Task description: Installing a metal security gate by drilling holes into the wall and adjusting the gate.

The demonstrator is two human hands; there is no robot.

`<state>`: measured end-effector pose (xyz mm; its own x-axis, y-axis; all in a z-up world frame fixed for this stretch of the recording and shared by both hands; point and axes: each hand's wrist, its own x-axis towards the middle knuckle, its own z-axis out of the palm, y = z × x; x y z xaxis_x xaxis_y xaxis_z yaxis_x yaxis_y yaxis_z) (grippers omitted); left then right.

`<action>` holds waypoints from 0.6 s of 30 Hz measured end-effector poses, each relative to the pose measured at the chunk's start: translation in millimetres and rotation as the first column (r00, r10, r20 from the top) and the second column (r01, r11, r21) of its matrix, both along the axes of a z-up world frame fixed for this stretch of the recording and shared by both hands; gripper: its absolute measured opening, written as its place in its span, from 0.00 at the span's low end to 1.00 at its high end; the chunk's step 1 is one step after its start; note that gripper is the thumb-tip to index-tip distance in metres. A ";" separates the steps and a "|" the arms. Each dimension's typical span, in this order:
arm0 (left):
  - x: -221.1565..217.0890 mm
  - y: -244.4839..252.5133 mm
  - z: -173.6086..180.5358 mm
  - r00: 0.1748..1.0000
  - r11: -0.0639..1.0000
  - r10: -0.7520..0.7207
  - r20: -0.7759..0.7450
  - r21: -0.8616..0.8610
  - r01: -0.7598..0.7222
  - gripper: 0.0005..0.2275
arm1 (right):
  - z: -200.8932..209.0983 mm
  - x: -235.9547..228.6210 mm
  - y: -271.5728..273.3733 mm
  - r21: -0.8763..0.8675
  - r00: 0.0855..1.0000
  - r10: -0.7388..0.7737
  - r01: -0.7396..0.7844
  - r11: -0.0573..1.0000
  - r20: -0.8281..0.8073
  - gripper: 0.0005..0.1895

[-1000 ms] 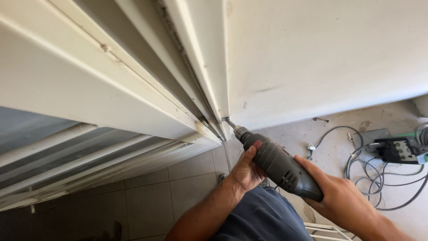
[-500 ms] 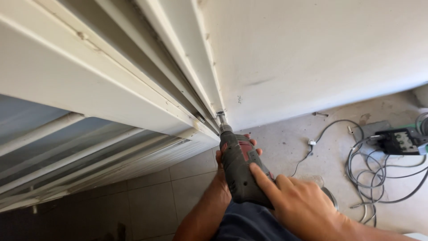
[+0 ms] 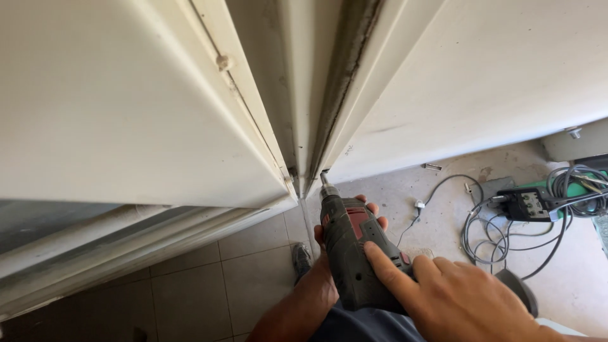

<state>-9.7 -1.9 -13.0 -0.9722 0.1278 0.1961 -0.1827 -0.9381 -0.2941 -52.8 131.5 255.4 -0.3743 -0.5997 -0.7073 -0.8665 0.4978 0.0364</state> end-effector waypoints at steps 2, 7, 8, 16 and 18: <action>-4.9 0.2 0.3 0.999 0.999 -0.013 -0.052 0.032 0.014 0.44 | 12.0 -7.1 -10.6 0.085 0.998 -0.051 0.047 0.995 0.041 0.47; -15.5 10.6 8.2 0.993 0.999 0.025 -0.115 0.048 -0.020 0.47 | 20.9 -22.7 -6.0 0.122 0.999 -0.026 0.021 0.992 0.039 0.47; -16.2 11.4 11.4 0.995 0.999 0.027 -0.091 0.049 -0.023 0.46 | 23.6 -26.9 -6.6 0.168 0.997 -0.039 0.028 0.985 0.065 0.48; -28.4 23.0 4.3 0.989 0.996 0.095 -0.116 0.010 -0.094 0.47 | 13.8 -46.7 16.6 0.123 1.000 -0.005 0.004 0.992 0.005 0.56; -29.7 24.8 2.0 0.992 0.996 0.089 -0.088 -0.006 -0.090 0.48 | 14.6 -52.6 19.4 0.157 0.998 -0.041 0.034 0.987 0.040 0.53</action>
<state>-39.4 22.8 -11.0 -0.9590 0.0431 0.2800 -0.1221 -0.9548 -0.2711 -105.3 150.8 270.0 -0.3618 -0.4670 -0.8068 -0.8498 0.5211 0.0795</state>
